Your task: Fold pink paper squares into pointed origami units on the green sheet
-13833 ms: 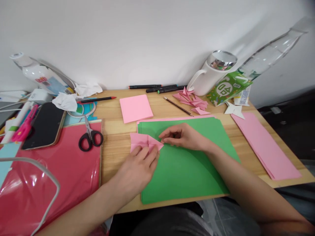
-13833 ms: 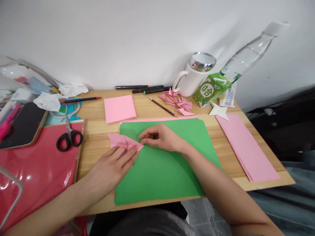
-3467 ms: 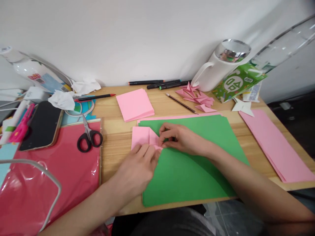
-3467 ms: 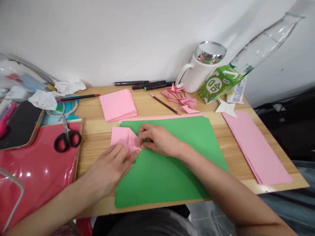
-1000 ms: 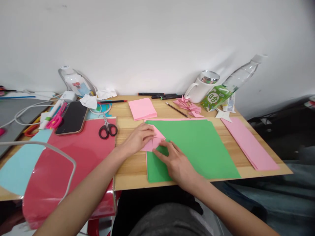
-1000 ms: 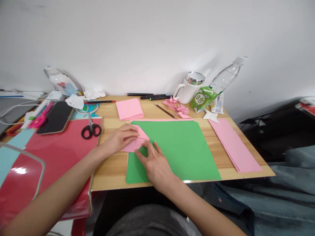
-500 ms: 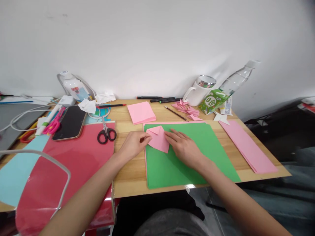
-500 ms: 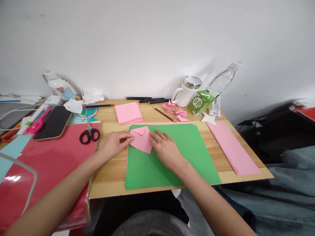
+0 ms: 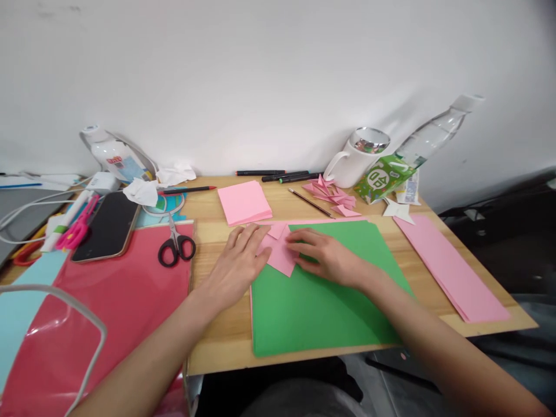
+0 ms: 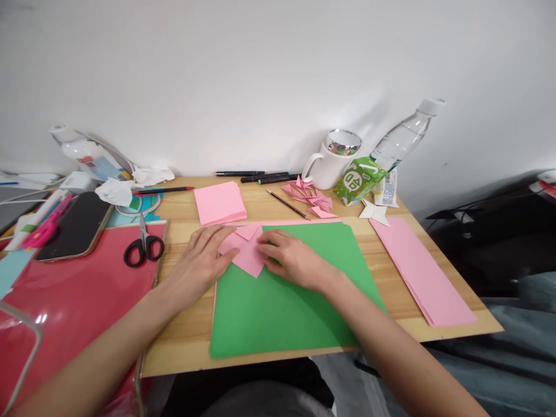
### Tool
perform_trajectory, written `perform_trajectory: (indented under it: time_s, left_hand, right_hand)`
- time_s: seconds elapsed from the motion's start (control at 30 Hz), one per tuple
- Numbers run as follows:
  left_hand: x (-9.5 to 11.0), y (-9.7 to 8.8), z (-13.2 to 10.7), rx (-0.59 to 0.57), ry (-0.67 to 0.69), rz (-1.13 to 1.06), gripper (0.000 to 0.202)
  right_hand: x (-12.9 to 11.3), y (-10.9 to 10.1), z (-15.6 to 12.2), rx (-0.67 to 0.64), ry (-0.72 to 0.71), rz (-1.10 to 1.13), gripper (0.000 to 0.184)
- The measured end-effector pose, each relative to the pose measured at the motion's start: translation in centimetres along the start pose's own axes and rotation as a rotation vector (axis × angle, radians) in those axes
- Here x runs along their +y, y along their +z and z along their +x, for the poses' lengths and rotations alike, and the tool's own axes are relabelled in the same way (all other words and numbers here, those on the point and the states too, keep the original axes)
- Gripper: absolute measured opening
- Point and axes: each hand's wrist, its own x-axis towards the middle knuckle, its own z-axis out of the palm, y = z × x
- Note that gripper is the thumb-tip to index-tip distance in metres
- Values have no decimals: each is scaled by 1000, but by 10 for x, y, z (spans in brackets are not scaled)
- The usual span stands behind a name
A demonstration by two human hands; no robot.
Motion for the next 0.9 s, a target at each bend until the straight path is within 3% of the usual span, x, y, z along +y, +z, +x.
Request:
perform_trajectory:
  time_s: [0.13,0.3,0.5,0.73,0.9]
  left_hand:
    - [-2,2,0,16,23,-40,18]
    - [-4,7,-3,32,-51,-285,17]
    - [0,6,-8,8,-128,-442,19]
    - [9,-8,-4,-143,45,-309,20]
    - [23,-15,-6,-53,98,-142,28]
  right_hand:
    - [7,-1,6,8,13,84,25]
    - [12,-2,4,48,-23,225,58]
    - [9,-3,3,56,-87,340,8]
    - [3,0,3,-14,67,509,7]
    - [-2,5,6,15,260,588,13]
